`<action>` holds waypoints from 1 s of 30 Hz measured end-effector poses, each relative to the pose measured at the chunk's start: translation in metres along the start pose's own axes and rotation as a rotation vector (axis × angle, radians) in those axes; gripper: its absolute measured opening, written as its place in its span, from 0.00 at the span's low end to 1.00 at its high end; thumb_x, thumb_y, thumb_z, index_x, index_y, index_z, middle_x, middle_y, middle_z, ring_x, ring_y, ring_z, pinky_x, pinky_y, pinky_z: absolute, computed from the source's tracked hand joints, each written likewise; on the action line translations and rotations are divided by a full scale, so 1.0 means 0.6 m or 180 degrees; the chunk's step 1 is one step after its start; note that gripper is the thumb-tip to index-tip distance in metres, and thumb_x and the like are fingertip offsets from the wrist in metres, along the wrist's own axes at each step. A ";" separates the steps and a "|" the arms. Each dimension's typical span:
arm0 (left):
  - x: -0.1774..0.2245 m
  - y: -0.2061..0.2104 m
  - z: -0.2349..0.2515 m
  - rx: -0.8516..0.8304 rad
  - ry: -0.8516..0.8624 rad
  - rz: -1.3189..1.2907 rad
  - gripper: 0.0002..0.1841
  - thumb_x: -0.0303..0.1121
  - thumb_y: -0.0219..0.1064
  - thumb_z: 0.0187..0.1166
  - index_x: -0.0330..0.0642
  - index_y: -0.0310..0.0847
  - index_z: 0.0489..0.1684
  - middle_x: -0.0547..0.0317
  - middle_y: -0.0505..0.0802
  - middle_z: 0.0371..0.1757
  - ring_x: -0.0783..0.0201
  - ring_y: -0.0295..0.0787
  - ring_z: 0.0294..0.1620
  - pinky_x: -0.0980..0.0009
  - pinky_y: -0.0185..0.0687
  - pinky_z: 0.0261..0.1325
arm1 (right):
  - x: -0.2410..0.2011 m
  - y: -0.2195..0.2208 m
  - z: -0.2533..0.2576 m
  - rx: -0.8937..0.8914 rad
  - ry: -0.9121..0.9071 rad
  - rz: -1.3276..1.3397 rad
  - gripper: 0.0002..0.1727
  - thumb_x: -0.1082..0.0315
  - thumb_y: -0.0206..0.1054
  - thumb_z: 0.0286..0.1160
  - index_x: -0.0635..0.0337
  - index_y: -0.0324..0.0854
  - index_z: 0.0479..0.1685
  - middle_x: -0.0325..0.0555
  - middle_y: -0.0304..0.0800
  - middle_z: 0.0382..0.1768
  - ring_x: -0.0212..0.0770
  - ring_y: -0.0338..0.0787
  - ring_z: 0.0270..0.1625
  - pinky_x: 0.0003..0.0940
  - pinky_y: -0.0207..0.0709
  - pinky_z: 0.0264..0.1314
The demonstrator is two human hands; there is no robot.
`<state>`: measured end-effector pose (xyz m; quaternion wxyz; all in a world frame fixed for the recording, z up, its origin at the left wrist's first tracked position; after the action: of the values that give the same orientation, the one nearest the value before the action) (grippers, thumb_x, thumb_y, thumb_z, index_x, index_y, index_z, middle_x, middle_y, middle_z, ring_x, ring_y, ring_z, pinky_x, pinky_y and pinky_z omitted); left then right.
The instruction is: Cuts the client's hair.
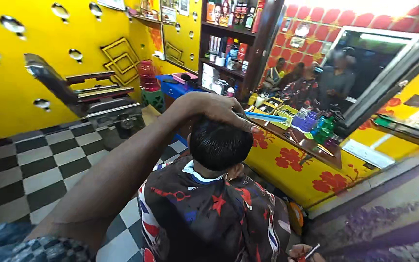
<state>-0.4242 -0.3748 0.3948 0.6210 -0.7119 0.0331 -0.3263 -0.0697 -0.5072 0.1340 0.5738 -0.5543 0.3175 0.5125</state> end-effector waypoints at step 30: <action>0.053 0.263 -0.339 0.3281 -0.0070 0.0811 0.15 0.43 0.62 0.86 0.52 0.95 0.55 0.57 0.97 0.51 0.62 0.90 0.49 0.54 0.70 0.53 | -0.223 0.027 0.160 -0.0861 -0.1749 -0.1726 0.17 0.64 0.74 0.68 0.51 0.88 0.58 0.34 0.94 0.51 0.32 0.93 0.48 0.36 0.90 0.50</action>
<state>-0.4457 -0.6004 0.2682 0.9253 -0.3081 -0.0519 -0.2147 -0.1412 -0.4488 0.2716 0.6736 -0.5308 -0.0755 0.5088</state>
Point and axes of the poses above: each hand's wrist, its own z-axis towards the middle knuckle, its own y-axis out of the palm, x = y × z, the point moved 9 cm from there along z, towards the middle knuckle
